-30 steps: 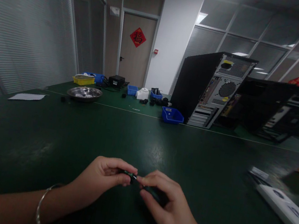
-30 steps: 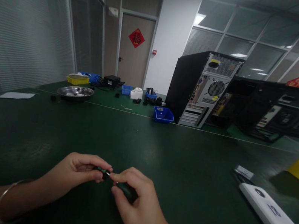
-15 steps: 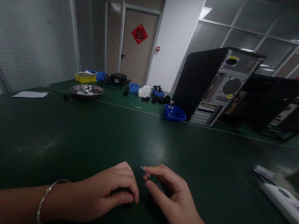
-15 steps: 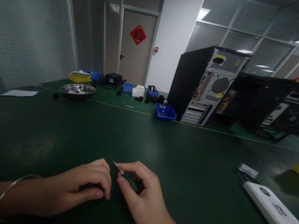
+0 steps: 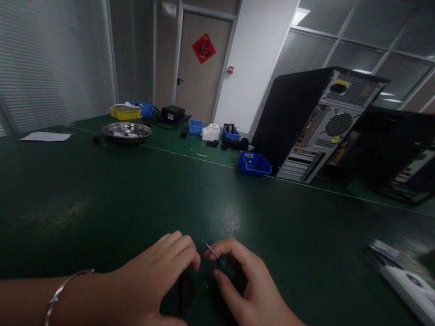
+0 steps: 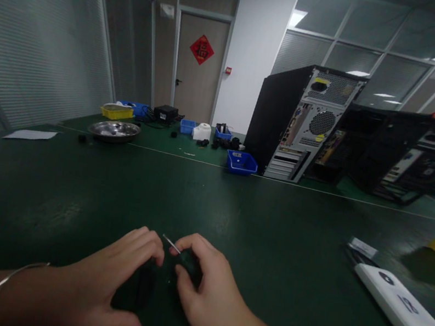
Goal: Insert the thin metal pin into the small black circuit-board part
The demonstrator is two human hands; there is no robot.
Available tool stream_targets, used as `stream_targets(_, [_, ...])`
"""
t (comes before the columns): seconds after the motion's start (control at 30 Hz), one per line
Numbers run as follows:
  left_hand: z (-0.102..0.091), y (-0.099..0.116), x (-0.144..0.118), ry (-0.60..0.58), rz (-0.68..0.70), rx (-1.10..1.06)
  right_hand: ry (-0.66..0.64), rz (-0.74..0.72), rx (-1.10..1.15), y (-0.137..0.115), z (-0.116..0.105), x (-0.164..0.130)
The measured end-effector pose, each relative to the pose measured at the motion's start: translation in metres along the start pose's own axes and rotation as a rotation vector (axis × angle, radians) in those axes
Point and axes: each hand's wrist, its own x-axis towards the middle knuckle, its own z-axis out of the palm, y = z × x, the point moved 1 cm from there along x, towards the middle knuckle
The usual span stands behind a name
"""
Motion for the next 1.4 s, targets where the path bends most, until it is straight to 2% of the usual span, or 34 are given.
stream_targets(0.2, [-0.001,-0.006,0.002,0.048,-0.013,-0.100,-0.178,-0.023,-0.139,-0.005,-0.007,-0.001])
stream_targets(0.37, [-0.001,-0.017,0.004,0.134,-0.049,-0.212,-0.265,-0.006,-0.128,-0.011,-0.010,-0.001])
stream_targets(0.6, [0.004,-0.028,0.006,0.189,-0.046,-0.374,-0.258,0.007,-0.125,-0.003,-0.007,0.002])
stream_targets(0.8, [0.005,-0.035,0.014,0.134,-0.073,-0.854,-0.213,0.044,-0.165,-0.003,-0.006,0.000])
stream_targets(0.9, [0.005,-0.037,0.015,0.125,-0.100,-0.992,-0.155,0.052,-0.161,-0.003,-0.004,0.001])
stream_targets(1.1, [0.006,-0.038,0.015,0.112,-0.093,-1.053,-0.036,0.064,-0.136,0.001,-0.005,0.006])
stream_targets(1.4, [0.005,-0.035,0.015,0.119,-0.097,-1.011,-0.101,-0.001,-0.214,-0.011,-0.004,0.002])
